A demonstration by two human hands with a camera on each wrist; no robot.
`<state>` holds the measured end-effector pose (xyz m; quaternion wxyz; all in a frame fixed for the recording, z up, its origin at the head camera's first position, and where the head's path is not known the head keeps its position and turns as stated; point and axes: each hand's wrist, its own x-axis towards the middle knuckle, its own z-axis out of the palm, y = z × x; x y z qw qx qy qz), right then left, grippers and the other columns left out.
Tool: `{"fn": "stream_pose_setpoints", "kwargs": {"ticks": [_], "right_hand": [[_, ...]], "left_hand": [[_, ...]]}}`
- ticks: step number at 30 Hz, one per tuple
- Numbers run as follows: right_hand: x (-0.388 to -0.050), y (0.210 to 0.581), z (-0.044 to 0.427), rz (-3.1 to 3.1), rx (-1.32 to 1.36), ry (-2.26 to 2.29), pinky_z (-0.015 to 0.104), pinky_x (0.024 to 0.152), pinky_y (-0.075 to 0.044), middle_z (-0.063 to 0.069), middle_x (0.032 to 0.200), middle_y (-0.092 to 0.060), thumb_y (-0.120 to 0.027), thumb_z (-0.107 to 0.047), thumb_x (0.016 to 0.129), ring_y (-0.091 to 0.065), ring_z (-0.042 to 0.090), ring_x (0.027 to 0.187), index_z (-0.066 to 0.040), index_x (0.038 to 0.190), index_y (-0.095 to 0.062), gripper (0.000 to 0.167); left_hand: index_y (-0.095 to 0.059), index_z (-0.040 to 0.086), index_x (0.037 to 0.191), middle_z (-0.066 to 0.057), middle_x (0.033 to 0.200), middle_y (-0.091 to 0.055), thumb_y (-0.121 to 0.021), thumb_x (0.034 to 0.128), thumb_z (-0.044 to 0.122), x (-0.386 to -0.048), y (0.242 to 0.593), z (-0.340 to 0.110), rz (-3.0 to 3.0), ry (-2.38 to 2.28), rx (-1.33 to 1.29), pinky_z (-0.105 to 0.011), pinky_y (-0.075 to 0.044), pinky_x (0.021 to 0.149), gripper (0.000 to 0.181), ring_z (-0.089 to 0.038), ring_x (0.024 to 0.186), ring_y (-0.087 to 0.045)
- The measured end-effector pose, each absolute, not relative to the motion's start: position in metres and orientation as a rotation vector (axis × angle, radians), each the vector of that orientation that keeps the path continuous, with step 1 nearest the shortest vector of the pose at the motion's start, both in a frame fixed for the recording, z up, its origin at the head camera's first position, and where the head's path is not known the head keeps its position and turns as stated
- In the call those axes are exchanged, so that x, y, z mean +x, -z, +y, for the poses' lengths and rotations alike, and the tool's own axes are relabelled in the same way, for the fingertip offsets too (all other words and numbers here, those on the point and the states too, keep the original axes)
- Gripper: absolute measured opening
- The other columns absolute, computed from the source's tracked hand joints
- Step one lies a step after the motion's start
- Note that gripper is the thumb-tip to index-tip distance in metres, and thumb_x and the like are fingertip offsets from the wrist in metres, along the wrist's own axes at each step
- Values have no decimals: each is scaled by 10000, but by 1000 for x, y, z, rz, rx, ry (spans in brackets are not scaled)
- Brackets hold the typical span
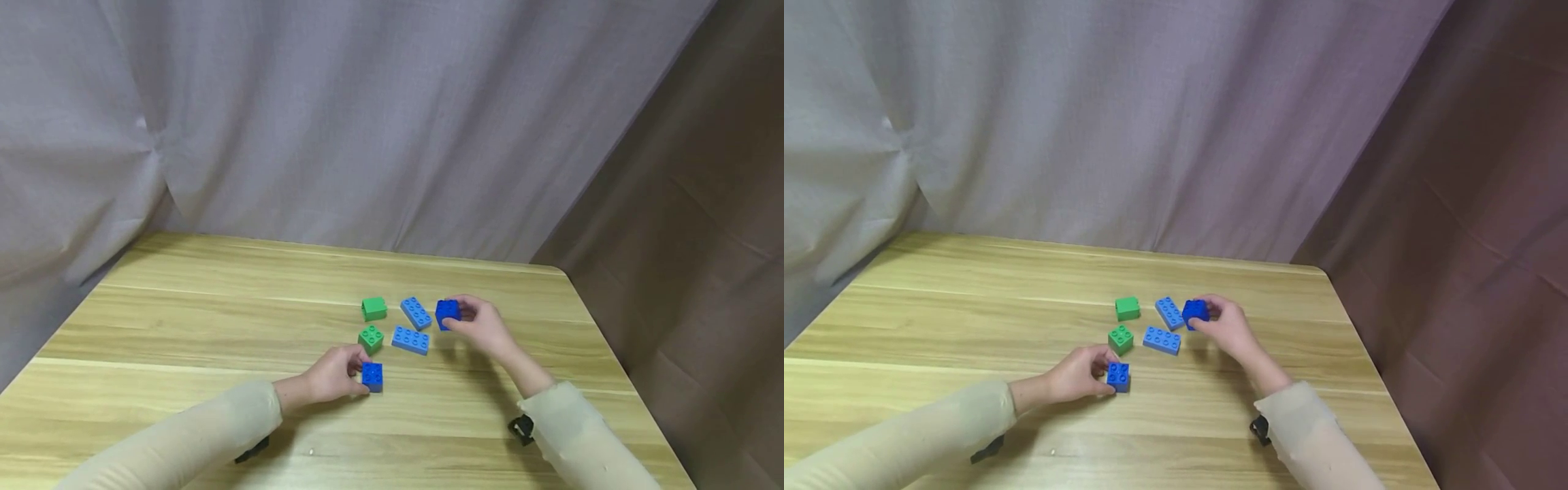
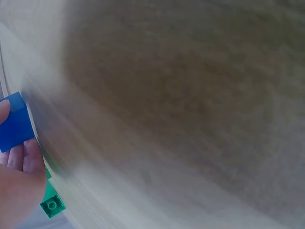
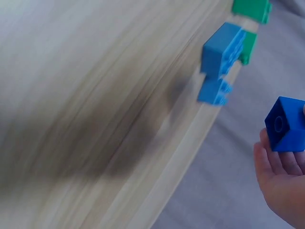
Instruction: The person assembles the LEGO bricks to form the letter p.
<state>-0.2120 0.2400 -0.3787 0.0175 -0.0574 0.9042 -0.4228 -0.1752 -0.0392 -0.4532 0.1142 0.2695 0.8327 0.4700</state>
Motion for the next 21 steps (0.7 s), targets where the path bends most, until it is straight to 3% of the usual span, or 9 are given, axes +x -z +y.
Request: {"fn": "stream_pose_setpoints", "kwargs": {"ticks": [8,21], "right_hand": [[-198,371,212,2748,-293,1433,433,895,-492,243,1138,-635,-683,-62,820,-595,343,1014,44,1177,-537,399],[-181,367,185,2671,-370,1406,353,819,-523,178,1055,-660,-724,-122,803,-619,226,913,-7,1133,-608,368]], "left_hand": [[-587,37,950,-91,929,-672,-795,665,31,-175,454,-42,2480,-1332,829,-254,-493,741,354,-171,855,-596],[-579,26,1050,-92,1016,-667,-809,678,96,-173,454,-43,2483,-1309,835,-349,-517,869,443,-204,940,-626]]}}
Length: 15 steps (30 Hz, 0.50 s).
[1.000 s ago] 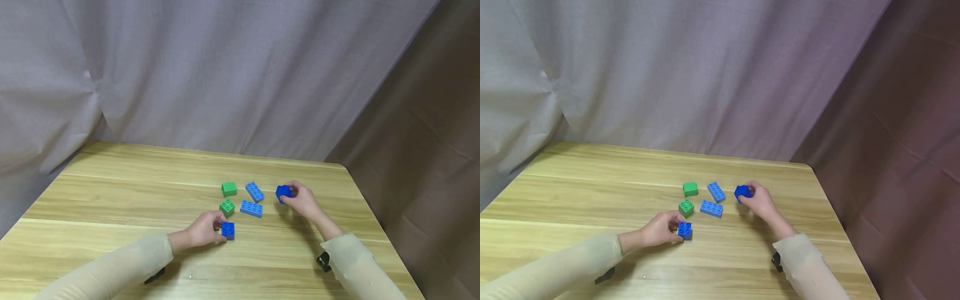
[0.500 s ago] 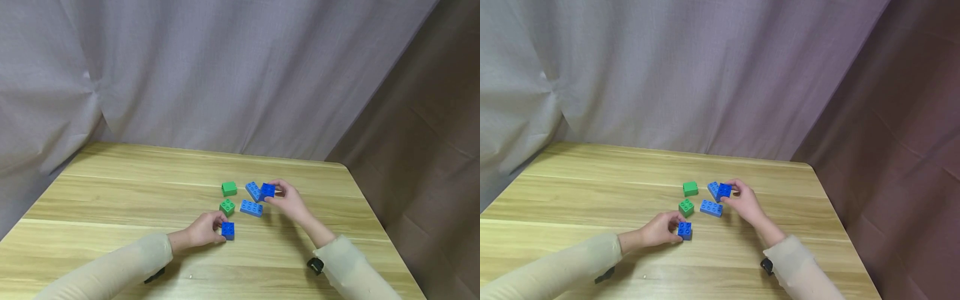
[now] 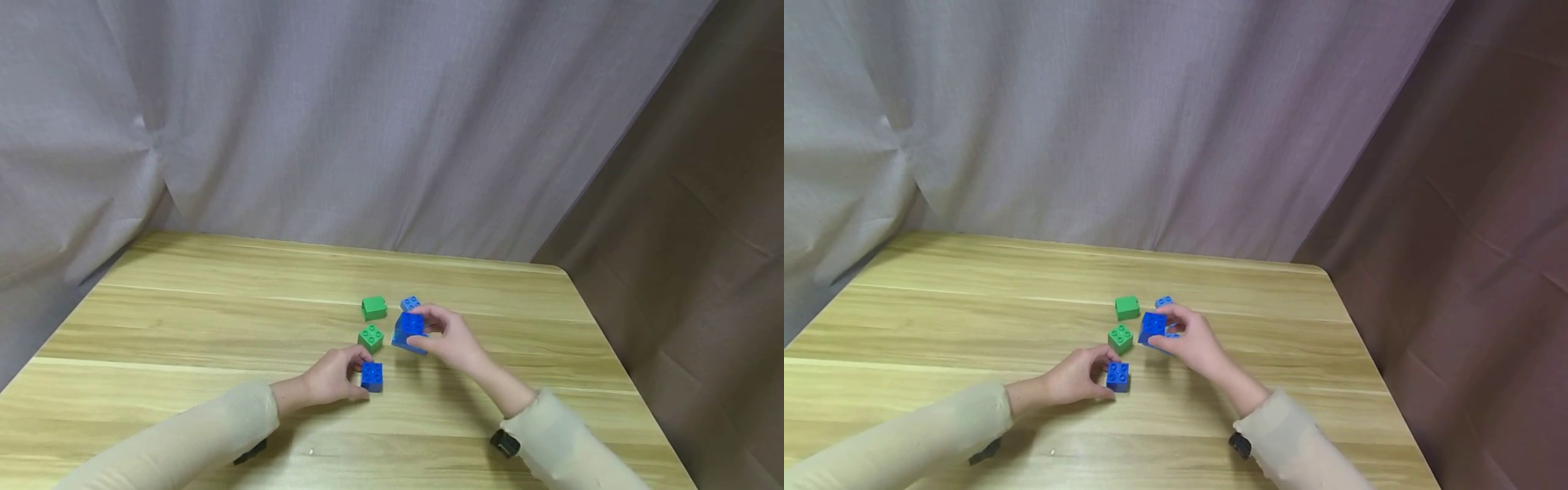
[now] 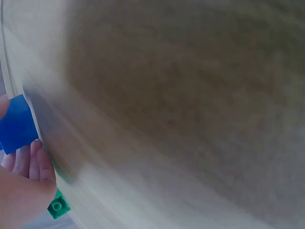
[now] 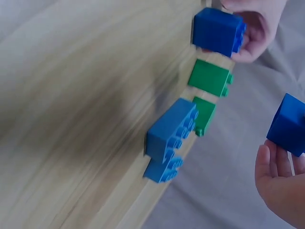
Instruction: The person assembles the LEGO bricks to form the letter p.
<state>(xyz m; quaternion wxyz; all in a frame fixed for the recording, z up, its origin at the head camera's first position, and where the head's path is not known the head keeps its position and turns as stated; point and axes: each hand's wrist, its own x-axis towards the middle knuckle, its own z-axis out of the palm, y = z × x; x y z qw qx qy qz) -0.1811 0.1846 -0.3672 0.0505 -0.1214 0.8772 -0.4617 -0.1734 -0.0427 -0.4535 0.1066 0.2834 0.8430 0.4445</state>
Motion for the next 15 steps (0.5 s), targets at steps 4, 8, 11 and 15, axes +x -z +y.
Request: {"fn": "stream_pose_setpoints", "kwargs": {"ticks": [4,8,11,15], "right_hand": [[-177,369,179,2640,-412,1399,334,800,-518,164,1023,-662,-730,-118,800,-620,201,893,-8,1118,-610,358],[-174,371,174,2607,-456,1391,332,790,-522,175,1008,-661,-733,-122,799,-619,197,878,11,1114,-597,369],[-173,374,171,2580,-465,1388,351,799,-535,187,1015,-656,-734,-122,796,-625,203,882,22,1115,-582,381],[-173,377,168,2548,-471,1389,394,828,-535,183,1042,-648,-730,-122,800,-629,216,898,17,1120,-573,383]], "left_hand": [[-573,-4,1096,-126,1083,-658,-802,710,143,-173,449,-43,2469,-1354,780,-389,-517,877,473,-230,968,-626],[-577,0,1095,-129,1100,-661,-798,721,161,-174,445,-44,2463,-1365,769,-422,-497,917,464,-250,1004,-626],[-583,26,1105,-108,1102,-665,-808,712,186,-176,443,-45,2463,-1327,779,-426,-474,955,480,-243,1034,-620],[-600,59,1096,-75,1069,-669,-818,698,220,-177,443,-46,2473,-1275,794,-413,-467,955,481,-211,1013,-613]]}}
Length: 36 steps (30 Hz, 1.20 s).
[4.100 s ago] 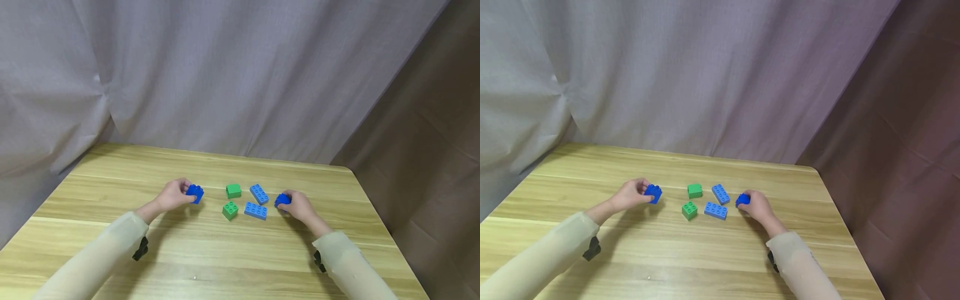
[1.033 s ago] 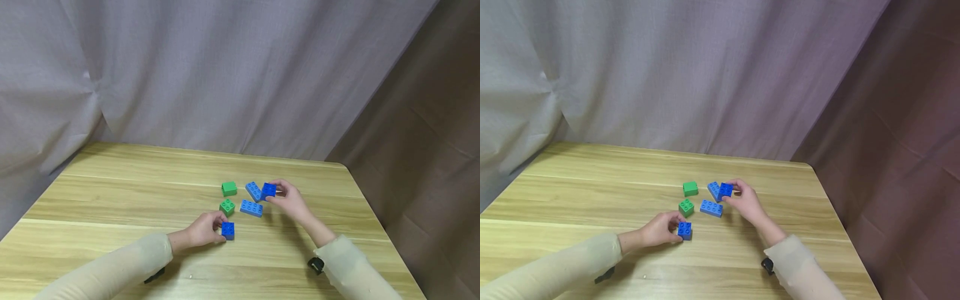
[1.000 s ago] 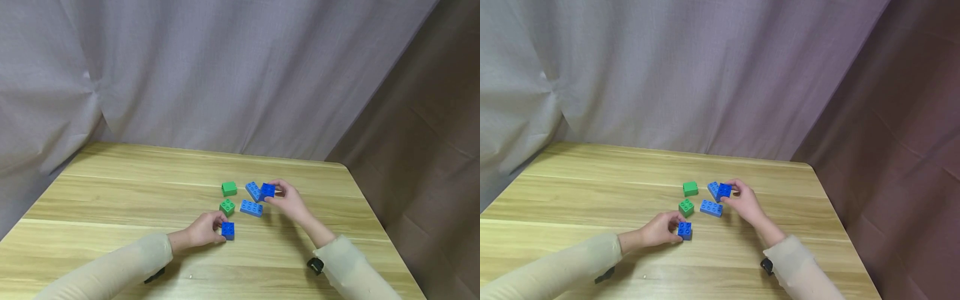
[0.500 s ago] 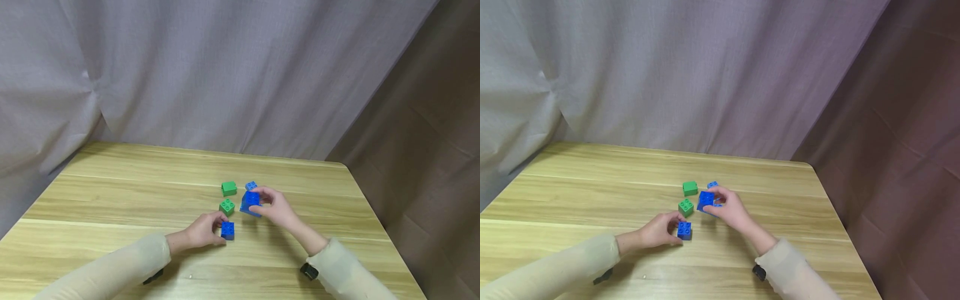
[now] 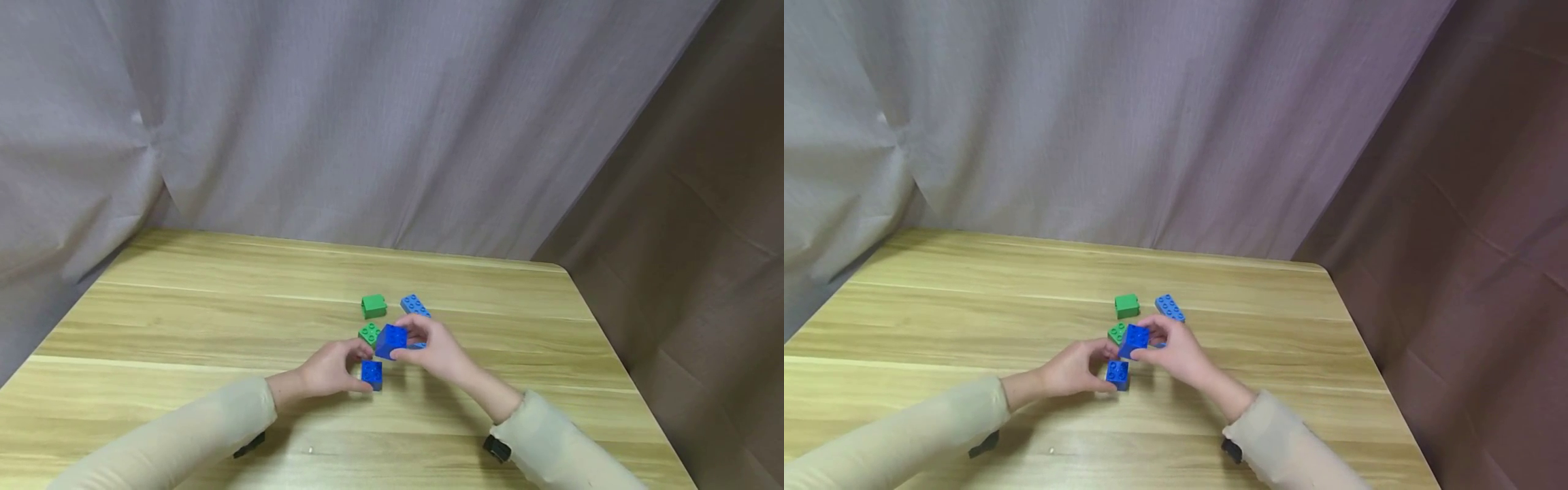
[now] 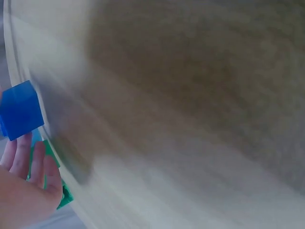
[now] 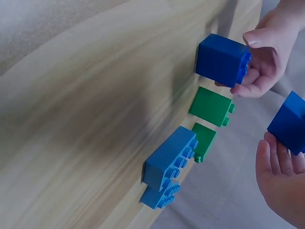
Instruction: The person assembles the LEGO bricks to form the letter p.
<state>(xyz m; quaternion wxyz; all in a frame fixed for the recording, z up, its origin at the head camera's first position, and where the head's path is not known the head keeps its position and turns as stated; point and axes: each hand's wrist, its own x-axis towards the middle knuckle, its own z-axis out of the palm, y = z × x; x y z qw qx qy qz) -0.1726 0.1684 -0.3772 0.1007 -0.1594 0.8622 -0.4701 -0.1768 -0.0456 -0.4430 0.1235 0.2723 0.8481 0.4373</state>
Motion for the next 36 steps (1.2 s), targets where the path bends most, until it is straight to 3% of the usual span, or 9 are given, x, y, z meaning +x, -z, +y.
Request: {"fn": "stream_pose_setpoints", "kwargs": {"ticks": [7,15,36], "right_hand": [[-173,383,164,2554,-477,1356,354,822,-533,139,1009,-662,-740,-127,789,-622,187,879,-10,1092,-600,354],[-174,392,160,2557,-551,1300,409,843,-532,147,993,-671,-749,-125,779,-628,199,887,20,1083,-608,365],[-169,406,151,2555,-602,1161,368,858,-522,42,1031,-667,-735,-164,805,-615,182,947,-90,1084,-631,306]], "left_hand": [[-655,86,985,-9,933,-687,-821,688,224,-176,450,-46,2550,-1214,842,-321,-502,843,367,-157,902,-623],[-663,68,956,-22,935,-699,-816,692,202,-177,454,-46,2548,-1241,858,-286,-511,835,333,-163,909,-634],[-678,57,888,-10,868,-700,-828,673,179,-178,453,-47,2532,-1293,874,-222,-505,776,289,-129,838,-633]]}}
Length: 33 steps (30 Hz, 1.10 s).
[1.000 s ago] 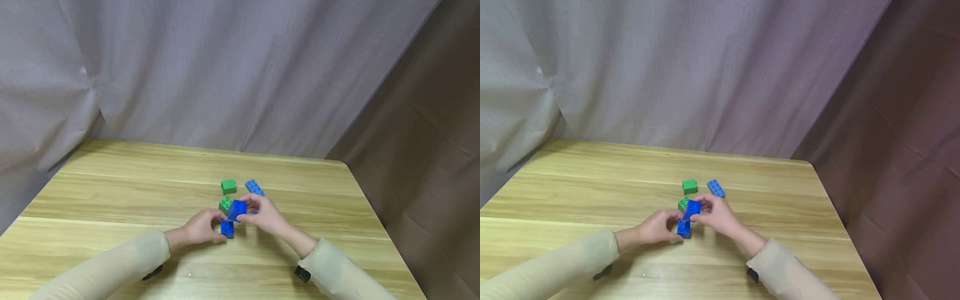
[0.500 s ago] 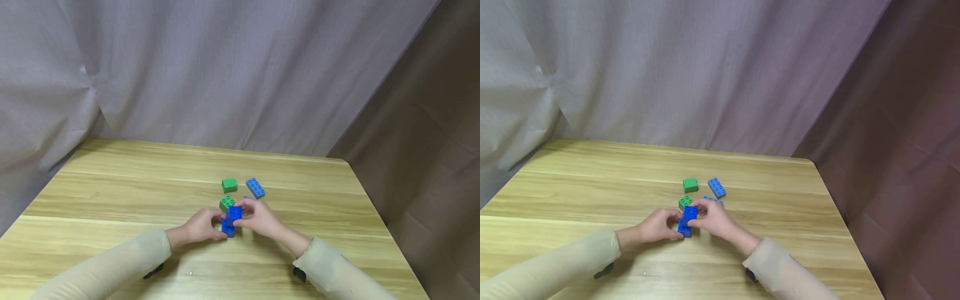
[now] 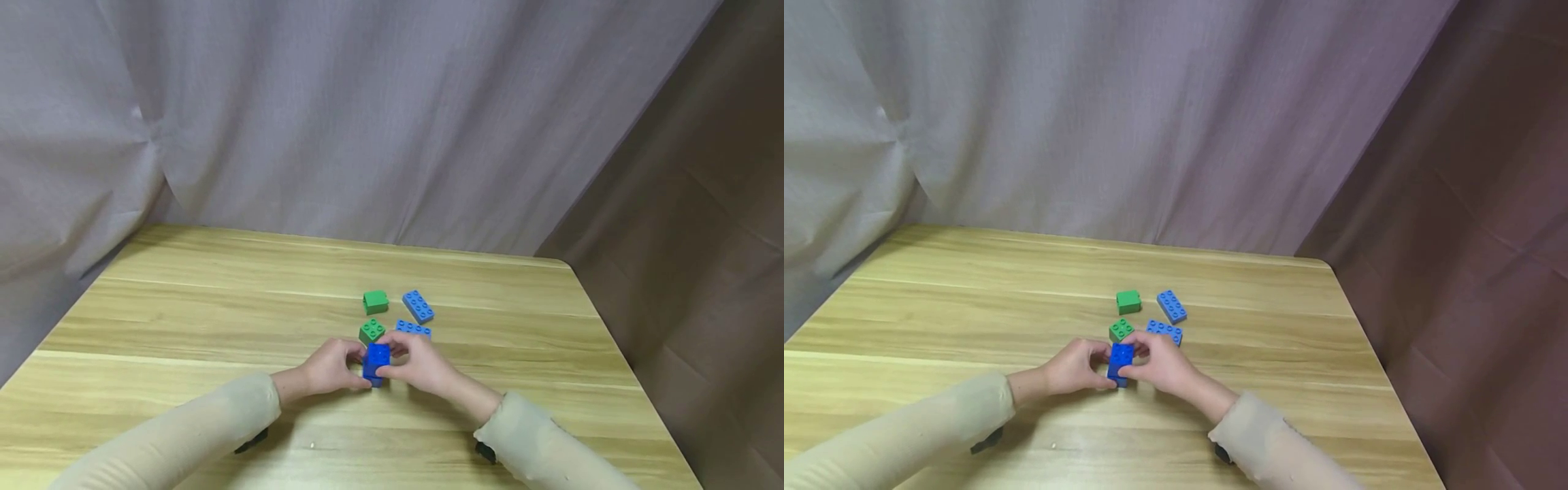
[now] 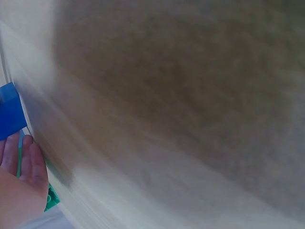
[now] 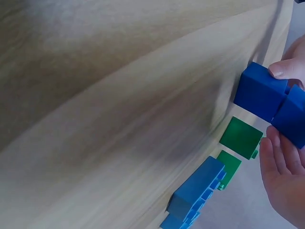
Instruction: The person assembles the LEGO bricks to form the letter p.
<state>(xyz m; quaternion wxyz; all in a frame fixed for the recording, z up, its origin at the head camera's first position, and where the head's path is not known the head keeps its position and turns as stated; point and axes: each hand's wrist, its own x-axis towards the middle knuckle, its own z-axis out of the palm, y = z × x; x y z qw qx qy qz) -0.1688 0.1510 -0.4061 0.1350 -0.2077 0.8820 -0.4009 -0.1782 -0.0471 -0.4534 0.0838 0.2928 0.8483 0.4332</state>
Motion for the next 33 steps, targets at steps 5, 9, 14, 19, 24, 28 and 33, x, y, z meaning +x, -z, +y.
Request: {"fn": "stream_pose_setpoints", "kwargs": {"ticks": [5,9,14,19,24,28,33], "right_hand": [[-167,407,152,2566,-641,1146,380,874,-519,38,1049,-664,-729,-159,810,-613,187,960,-99,1081,-624,297],[-166,407,152,2584,-680,1106,380,887,-517,33,1053,-663,-727,-149,811,-609,182,964,-102,1074,-623,287],[-166,405,149,2618,-714,1032,386,880,-519,30,1052,-671,-727,-165,813,-614,176,962,-104,1082,-630,293],[-167,403,147,2631,-739,988,379,867,-522,8,1030,-677,-733,-169,807,-617,160,956,-123,1068,-638,281],[-168,403,147,2627,-756,950,378,874,-519,4,1035,-670,-731,-177,811,-613,161,964,-124,1073,-632,286],[-168,402,148,2635,-827,910,394,917,-496,35,1095,-657,-742,-218,800,-602,180,1022,-89,1135,-617,380],[-167,402,149,2657,-852,964,401,933,-482,35,1117,-652,-731,-243,810,-582,179,1055,-79,1160,-618,402]], "left_hand": [[-683,67,877,0,862,-698,-828,668,182,-178,454,-47,2532,-1295,861,-214,-499,770,279,-126,833,-633],[-683,76,875,10,861,-696,-826,672,188,-178,454,-47,2520,-1301,852,-211,-495,773,272,-122,837,-632],[-681,80,877,14,860,-696,-825,677,187,-178,454,-47,2510,-1303,851,-207,-492,770,269,-117,833,-629],[-683,80,889,14,871,-699,-825,680,185,-179,455,-47,2505,-1304,865,-206,-496,773,273,-110,835,-634],[-685,81,895,14,878,-701,-825,683,193,-179,455,-47,2512,-1295,866,-209,-497,780,277,-101,840,-636],[-685,79,900,13,878,-704,-823,685,184,-178,455,-47,2516,-1293,861,-208,-500,786,276,-90,839,-638],[-681,65,910,1,889,-706,-818,687,170,-178,455,-45,2514,-1306,889,-206,-504,787,282,-103,847,-645]]}}
